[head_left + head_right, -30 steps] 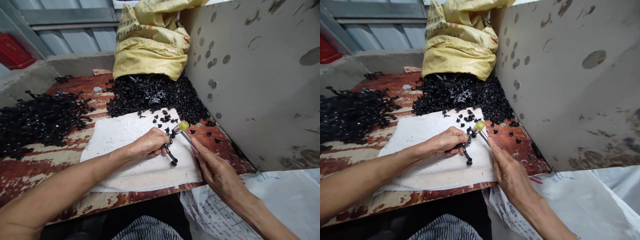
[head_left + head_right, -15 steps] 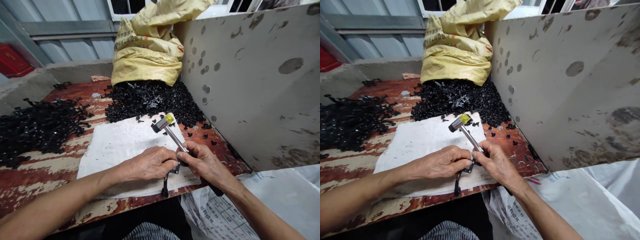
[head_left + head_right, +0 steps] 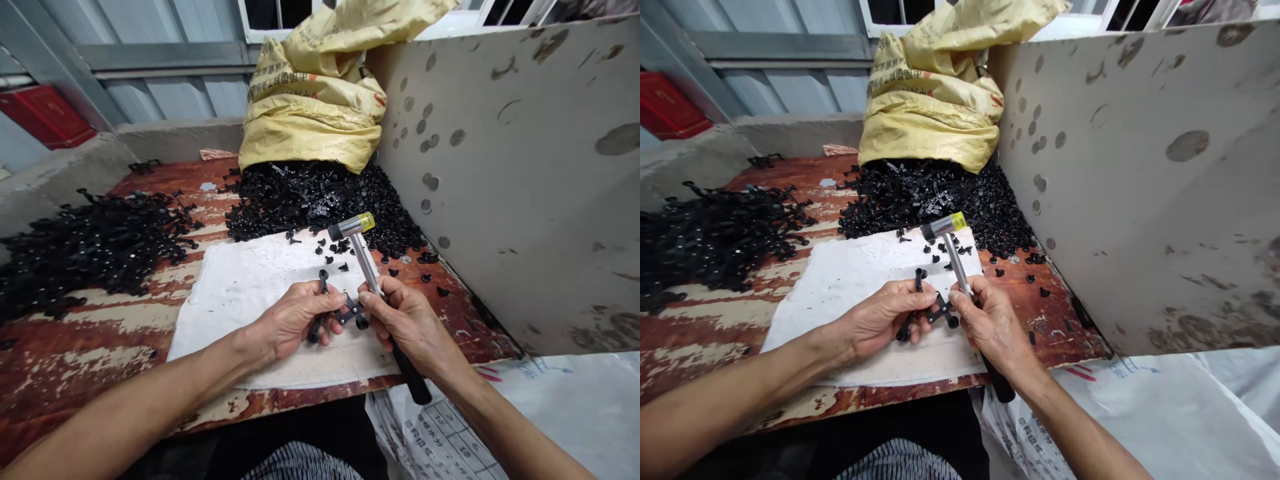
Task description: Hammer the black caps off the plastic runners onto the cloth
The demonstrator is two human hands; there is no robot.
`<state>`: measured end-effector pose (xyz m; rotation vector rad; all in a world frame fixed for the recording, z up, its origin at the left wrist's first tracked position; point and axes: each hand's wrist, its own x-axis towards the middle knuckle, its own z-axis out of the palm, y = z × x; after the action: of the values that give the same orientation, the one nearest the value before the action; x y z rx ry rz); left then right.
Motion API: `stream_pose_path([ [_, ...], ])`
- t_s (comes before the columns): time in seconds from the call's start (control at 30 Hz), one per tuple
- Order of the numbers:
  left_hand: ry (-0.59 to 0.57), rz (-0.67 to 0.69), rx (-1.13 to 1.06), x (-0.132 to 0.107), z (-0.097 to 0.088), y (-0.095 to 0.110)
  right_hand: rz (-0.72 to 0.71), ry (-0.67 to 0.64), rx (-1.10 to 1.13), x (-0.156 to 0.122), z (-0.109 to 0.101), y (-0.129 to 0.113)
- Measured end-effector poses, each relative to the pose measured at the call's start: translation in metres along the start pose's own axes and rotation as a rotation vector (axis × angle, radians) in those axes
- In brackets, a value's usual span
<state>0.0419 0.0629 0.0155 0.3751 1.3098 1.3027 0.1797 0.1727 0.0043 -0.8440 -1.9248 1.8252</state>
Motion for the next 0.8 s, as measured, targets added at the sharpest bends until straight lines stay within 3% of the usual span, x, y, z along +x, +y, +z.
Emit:
stream_pose_path([
  [0.2,0.16,-0.015,0.03,0.005,-0.015,0.017,-0.317,0.124,-0.642,0.002,-0.026,0.006],
  [0.4,0.206,-0.02,0.071,0.016,-0.02,0.028,-0.3,0.08,-1.138,0.013,-0.036,0.007],
  [0.6,0.249,-0.019,0.051,0.024,-0.023,0.029,-0.314,0.163,-1.128,0.005,-0.043,0.018],
  [0.8,0.247,-0.026,0.021,0.027,-0.018,0.031,-0.269,0.154,-1.001,-0.008,-0.052,0.019],
])
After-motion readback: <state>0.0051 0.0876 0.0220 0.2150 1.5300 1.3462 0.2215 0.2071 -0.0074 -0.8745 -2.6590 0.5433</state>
